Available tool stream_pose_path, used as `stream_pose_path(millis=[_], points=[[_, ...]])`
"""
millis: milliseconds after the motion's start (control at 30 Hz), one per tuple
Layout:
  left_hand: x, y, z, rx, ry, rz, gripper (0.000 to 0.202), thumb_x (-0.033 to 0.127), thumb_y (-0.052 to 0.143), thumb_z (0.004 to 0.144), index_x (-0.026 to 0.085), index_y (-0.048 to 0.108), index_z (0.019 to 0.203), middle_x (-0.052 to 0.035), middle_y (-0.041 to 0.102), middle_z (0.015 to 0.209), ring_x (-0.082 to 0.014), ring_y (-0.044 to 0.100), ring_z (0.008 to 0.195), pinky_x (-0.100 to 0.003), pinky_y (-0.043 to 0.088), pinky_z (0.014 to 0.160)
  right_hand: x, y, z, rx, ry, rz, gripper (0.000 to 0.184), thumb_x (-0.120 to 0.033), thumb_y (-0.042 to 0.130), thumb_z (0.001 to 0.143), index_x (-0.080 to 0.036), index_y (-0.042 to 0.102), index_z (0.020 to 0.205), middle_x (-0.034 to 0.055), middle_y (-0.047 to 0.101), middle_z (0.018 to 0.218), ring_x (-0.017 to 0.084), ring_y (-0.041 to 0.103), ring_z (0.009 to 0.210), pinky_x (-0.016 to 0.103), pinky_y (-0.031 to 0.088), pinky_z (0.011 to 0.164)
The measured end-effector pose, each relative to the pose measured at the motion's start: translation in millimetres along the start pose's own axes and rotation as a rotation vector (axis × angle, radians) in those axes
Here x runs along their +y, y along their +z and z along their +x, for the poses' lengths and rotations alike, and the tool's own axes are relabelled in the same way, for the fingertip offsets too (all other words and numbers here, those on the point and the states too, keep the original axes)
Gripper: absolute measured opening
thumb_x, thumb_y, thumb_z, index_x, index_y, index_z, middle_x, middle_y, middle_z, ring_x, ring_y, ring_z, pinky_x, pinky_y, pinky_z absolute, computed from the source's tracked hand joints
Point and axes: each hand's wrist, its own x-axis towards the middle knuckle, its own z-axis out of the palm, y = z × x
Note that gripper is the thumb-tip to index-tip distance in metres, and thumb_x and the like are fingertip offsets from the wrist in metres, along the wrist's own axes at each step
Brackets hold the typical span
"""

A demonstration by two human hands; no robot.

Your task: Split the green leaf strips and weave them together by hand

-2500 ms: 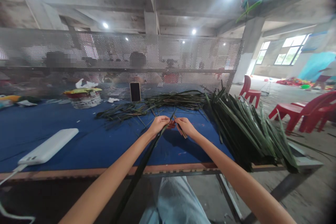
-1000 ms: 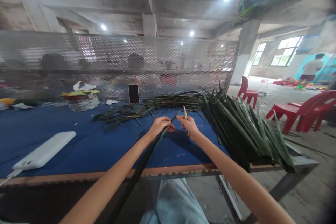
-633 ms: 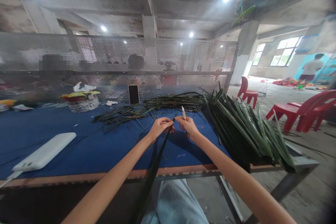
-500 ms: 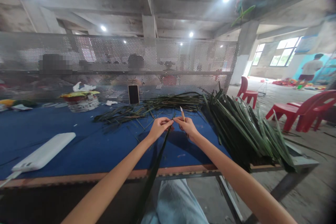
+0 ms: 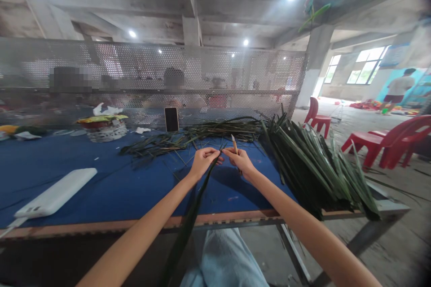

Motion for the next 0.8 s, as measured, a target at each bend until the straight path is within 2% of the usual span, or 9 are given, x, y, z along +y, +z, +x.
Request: stream_pose_path(millis=[267,567,800], points=[[-2.5,-2.8,1.4,-0.015,-0.095,-0.113,0.027,0.040,0.075,0.064,0.015,0.070,0.073,-0.0066,0.072,0.070,-0.0209,0.067,0.064,-0.032,0.052,0.068,-0.9,1.8,-2.3,0.019,-0.005,0.054,0.039,-0.047,0.073,0.059,-0.014,0.064,0.078,-0.0102,0.031,0.043,0.005,0.022,0.040,0.024,0.012,0.043],[-2.2,-2.1,0.1,-0.066,-0.106,-0.139,0.028,0.038,0.078,0.063,0.014,0.069,0.072,-0.0072,0.072,0.070,-0.0189,0.066,0.063,-0.031,0.051,0.070,-4.5,-2.2,-2.0,0.108,-0.061,0.043,0.028,-0.039,0.071,0.062,-0.015,0.063,0.073,-0.0093,0.034,0.042,0.005,0.024,0.041,0.024,0.015,0.043],[-3.4,-2.5,0.5,-0.091,-0.088,-0.122,0.030,0.039,0.079,0.062,0.014,0.068,0.072,-0.0072,0.072,0.070,-0.0191,0.067,0.062,-0.032,0.052,0.070,-5.0,-3.2,-0.4,0.118,-0.046,0.043,0.029,-0.042,0.070,0.060,-0.016,0.062,0.071,-0.0095,0.031,0.043,0.005,0.021,0.041,0.024,0.015,0.043]])
